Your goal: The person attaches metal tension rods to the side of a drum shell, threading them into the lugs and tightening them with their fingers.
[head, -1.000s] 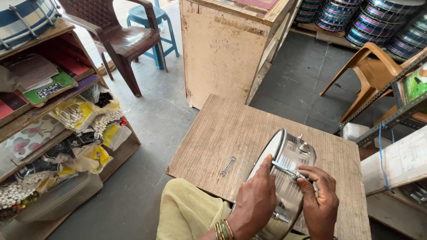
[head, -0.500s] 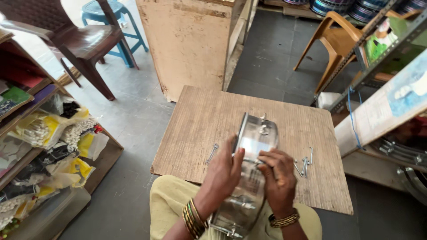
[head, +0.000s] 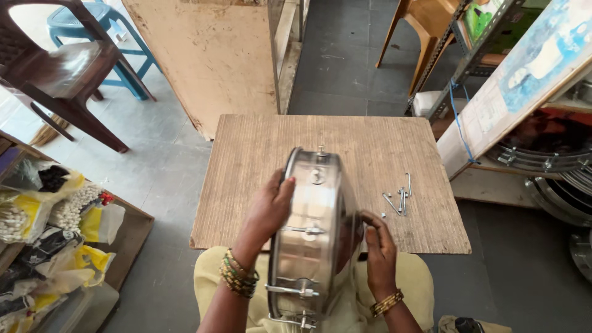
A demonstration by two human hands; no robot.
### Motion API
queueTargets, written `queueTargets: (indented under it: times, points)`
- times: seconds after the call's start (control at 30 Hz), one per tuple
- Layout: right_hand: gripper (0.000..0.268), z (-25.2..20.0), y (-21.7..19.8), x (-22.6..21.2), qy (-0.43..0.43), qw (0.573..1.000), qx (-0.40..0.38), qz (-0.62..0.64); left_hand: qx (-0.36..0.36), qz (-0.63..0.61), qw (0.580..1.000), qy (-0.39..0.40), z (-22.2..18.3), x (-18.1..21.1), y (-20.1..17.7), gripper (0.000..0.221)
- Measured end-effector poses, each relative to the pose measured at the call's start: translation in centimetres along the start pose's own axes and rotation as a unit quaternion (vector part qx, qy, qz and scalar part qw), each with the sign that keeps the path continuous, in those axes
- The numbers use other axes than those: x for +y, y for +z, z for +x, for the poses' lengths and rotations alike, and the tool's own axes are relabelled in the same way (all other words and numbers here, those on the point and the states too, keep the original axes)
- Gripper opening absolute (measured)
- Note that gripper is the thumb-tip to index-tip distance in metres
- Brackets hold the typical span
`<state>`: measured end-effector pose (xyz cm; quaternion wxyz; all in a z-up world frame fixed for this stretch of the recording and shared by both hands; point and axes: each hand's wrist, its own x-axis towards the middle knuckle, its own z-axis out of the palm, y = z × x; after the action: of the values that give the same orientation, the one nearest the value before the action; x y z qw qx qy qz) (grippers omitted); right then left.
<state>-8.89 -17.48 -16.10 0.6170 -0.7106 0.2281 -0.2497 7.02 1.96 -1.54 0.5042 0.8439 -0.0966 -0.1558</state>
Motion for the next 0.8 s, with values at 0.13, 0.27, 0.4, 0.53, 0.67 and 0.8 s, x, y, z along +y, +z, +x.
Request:
queueTargets:
  times: [0.13, 0.27, 0.4, 0.53, 0.67, 0.8]
  points:
    - [0.056, 2.0, 0.6, 11.1, 0.299, 0.952, -0.055, 0.034, 0.024, -0.104, 0.989, 0.098, 1.0, -3.4, -2.0, 0.044]
    - [0.053, 0.5, 2.9, 17.9, 0.461, 0.841, -0.086, 0.270, 0.037, -0.143, 0.986, 0.071, 0.1, -6.6, -3.9, 0.046]
    - [0.049, 1.6, 4.5, 19.0, 0.475, 0.814, -0.100, 0.318, 0.054, -0.161, 0.981, 0.097, -2.1, -8.4, -5.6, 0.044]
    - [0.058, 1.7, 5.3, 15.5, 0.544, 0.768, -0.098, 0.323, 0.084, -0.153, 0.984, 0.035, -3.6, -8.8, -6.0, 0.045]
    - [0.056, 1.3, 5.8, 11.3, 0.532, 0.776, -0.096, 0.323, 0.095, -0.136, 0.986, 0.027, -4.9, -7.9, -5.2, 0.046]
    - [0.053, 4.6, 6.2, 11.2, 0.513, 0.790, -0.115, 0.315, 0.132, -0.111, 0.965, 0.197, -6.1, -6.4, -4.6, 0.040]
